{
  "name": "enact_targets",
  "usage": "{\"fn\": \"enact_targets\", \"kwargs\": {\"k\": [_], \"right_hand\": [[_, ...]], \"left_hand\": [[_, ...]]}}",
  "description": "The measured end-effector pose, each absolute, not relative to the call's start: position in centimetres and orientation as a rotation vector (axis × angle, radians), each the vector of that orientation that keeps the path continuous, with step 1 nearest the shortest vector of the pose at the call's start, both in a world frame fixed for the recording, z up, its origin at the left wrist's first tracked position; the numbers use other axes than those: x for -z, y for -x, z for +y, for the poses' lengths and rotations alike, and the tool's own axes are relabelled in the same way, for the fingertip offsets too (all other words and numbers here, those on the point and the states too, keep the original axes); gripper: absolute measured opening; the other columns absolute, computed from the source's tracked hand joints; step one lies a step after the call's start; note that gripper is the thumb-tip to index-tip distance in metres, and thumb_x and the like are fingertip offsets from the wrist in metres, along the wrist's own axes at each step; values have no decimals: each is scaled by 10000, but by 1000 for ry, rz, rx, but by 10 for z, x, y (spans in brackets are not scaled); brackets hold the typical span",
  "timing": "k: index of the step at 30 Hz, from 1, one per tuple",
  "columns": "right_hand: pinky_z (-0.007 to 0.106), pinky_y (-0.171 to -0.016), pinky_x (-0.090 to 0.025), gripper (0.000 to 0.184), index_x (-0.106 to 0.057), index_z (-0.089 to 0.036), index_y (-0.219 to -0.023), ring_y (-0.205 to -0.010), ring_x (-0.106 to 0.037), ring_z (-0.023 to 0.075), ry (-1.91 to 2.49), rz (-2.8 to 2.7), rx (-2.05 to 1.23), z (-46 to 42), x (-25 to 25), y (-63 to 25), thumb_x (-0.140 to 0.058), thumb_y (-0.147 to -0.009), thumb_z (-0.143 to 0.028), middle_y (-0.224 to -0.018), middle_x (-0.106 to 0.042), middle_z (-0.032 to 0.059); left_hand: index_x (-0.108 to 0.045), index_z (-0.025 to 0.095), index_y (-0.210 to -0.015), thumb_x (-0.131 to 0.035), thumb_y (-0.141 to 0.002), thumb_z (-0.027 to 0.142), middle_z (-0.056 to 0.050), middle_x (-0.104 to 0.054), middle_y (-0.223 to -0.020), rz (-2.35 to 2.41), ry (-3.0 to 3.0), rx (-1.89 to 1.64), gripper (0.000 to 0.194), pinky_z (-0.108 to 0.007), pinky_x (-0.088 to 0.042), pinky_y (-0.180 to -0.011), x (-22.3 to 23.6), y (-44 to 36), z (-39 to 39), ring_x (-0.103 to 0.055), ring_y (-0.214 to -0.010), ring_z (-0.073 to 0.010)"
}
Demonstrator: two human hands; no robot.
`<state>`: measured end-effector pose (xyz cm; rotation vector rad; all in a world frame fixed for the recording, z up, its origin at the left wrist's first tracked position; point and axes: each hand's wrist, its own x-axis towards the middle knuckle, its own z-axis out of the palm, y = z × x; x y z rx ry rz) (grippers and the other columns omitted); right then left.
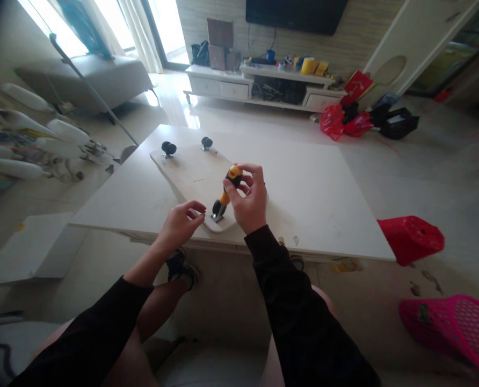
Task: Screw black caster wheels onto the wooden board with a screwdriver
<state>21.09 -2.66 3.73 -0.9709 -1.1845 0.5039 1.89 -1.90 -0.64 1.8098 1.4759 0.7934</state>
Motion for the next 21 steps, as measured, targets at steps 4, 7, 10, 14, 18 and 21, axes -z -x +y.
{"fn": "enact_targets", "kwargs": {"k": [4, 7, 10, 14, 18, 21], "right_hand": [[296, -747, -608, 426, -557, -300, -1061, -912, -679, 127, 1024, -1153, -423, -28, -38, -212, -860, -763, -329, -1091, -712, -19], [333, -797, -616, 305, -602, -310, -1128, -1022, -700, 151, 1024, -1207, -422, -30, -34, -213, -752, -864, -346, -1190, -730, 7], [363, -840, -609, 266, -611, -322, -1195, -1104, -699, 162, 1008, -1255, -424, -30, -32, -215, -630, -932, -290, -1290, -726, 25], [338, -796, -589, 301, -632, -315, -1139, -965, -666, 139, 1065, -1247, -341, -30, -34, -216, -750, -862, -314, -1166, -716, 0], [316, -778, -577, 269, -607, -300, -1073, -937, -634, 132, 1059, -1196, -317, -30, -37, -215, -748, -844, -314, -1068, -652, -14], [331, -781, -585, 218, -591, -300, -1123, -938, -657, 134, 979, -1238, -368, -31, -37, -215, -560, -914, -244, -1097, -640, 5]], "left_hand": [[-738, 227, -900, -686, -781, 215, -29, -754, -829, 1517, -1788, -796, 130, -319, -527, -697, 9, -18, -18, -689, -706, -193], [-733, 208, -921, -694, -773, 195, -53, -737, -954, 1546, -1790, -818, 154, -322, -541, -735, 14, -16, -16, -691, -753, -183], [-729, 193, -954, -713, -766, 178, -68, -703, -1011, 1561, -1771, -797, 189, -321, -551, -756, 20, -14, -14, -691, -792, -178], [-726, 185, -985, -727, -769, 171, -72, -676, -1012, 1528, -1747, -757, 216, -330, -567, -763, 28, -12, -12, -693, -810, -182], [-728, 191, -967, -738, -747, 156, -54, -646, -969, 1496, -1749, -768, 223, -327, -581, -755, 34, -12, -11, -694, -810, -179], [-730, 193, -967, -745, -721, 133, -50, -636, -970, 1480, -1754, -777, 254, -332, -593, -764, 35, -12, -11, -694, -829, -183]]}}
